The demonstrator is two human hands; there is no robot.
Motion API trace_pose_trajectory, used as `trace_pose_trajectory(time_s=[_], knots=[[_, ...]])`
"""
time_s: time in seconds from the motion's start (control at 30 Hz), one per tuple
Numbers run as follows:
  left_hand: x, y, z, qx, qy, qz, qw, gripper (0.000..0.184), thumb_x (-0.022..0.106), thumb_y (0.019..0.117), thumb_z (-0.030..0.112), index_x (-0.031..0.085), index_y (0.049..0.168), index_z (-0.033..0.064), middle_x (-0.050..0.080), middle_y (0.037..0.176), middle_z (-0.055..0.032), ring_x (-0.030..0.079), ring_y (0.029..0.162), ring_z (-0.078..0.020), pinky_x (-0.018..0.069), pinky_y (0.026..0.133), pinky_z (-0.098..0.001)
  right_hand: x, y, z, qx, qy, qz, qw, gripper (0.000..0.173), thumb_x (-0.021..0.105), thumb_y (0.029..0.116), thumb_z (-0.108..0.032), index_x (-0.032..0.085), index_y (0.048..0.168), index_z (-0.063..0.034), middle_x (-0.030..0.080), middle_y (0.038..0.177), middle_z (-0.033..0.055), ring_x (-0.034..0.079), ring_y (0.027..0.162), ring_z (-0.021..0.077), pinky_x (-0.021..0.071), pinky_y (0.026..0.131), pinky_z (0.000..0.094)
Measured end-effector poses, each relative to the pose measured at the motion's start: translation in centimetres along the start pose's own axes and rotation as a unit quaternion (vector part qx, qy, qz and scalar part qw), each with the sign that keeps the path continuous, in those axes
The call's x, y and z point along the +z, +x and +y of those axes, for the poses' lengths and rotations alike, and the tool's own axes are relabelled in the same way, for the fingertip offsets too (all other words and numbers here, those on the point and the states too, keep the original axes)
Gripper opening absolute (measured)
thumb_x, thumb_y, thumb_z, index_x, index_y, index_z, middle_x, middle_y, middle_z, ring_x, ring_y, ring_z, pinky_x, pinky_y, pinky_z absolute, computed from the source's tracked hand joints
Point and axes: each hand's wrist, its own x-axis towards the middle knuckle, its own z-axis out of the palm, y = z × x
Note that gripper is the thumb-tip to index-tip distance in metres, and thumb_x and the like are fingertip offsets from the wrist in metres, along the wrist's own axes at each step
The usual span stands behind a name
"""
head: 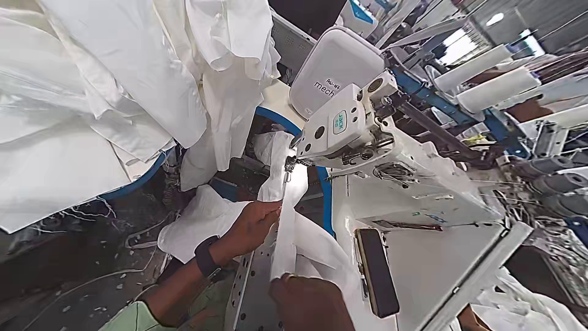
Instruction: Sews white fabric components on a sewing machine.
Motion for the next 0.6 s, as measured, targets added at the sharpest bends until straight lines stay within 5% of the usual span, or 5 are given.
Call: trace_pose_trajectory(time_s=[0.13, 0.3, 0.37, 0.47, 0.6], knots=[[0.0, 1.1, -1.2, 0.020, -0.077, 0.017, 0.997, 0.036, 0.037, 0.1060, 0.007, 0.067, 0.122, -0.0049, 0.073, 0.105, -0.0061, 0.066, 0.095, 0.0002, 0.0534, 0.089, -0.0229, 3.9, 1.8, 0.1, -0.003, 0.019, 0.024, 1.000, 0.013, 0.067, 0.0835, -0.013, 0.069, 0.072, -0.0083, 0.057, 0.055, 0.0046, 0.058, 0.043, 0.0175, 0.0403, 0.036, 0.0313], [0.2, -1.5, 1.3, -0.035, 0.092, 0.038, 0.994, 0.039, 0.050, 0.1040, 0.014, 0.063, 0.138, -0.0008, 0.075, 0.100, -0.0199, 0.071, 0.088, -0.0282, 0.0545, 0.084, -0.0481, 0.2, 0.9, 1.0, 0.116, 0.035, -0.036, 0.992, 0.015, 0.068, 0.0885, -0.012, 0.072, 0.077, -0.0036, 0.065, 0.061, 0.0111, 0.067, 0.053, 0.0283, 0.0501, 0.043, 0.0451], [0.5, -2.7, 0.3, 0.005, 0.105, 0.035, 0.994, 0.034, 0.054, 0.1008, 0.013, 0.071, 0.125, -0.0022, 0.069, 0.073, -0.0141, 0.061, 0.061, -0.0222, 0.0488, 0.062, -0.0416, -1.1, 1.2, 1.1, 0.117, 0.030, -0.056, 0.991, 0.015, 0.066, 0.0894, -0.010, 0.072, 0.078, -0.0025, 0.065, 0.062, 0.0120, 0.068, 0.054, 0.0286, 0.0501, 0.045, 0.0444], [0.0, -1.5, -1.7, 0.041, 0.025, -0.008, 0.999, 0.020, 0.058, 0.0934, 0.008, 0.067, 0.078, -0.0017, 0.060, 0.063, -0.0047, 0.056, 0.058, -0.0101, 0.0445, 0.058, -0.0324, 2.6, 3.6, 1.0, 0.025, 0.013, -0.009, 1.000, 0.007, 0.068, 0.0801, -0.011, 0.069, 0.074, -0.0073, 0.056, 0.054, 0.0055, 0.059, 0.044, 0.0209, 0.0428, 0.037, 0.0349], [-0.5, 1.2, -3.0, 0.044, -0.155, -0.015, 0.987, 0.021, 0.056, 0.0954, 0.001, 0.067, 0.078, 0.0035, 0.064, 0.069, 0.0107, 0.058, 0.067, 0.0099, 0.0494, 0.065, -0.0127, 3.8, 6.0, 2.6, 0.015, 0.012, -0.016, 1.000, 0.007, 0.070, 0.0794, -0.011, 0.070, 0.075, -0.0063, 0.056, 0.054, 0.0074, 0.061, 0.046, 0.0246, 0.0445, 0.039, 0.0392]])
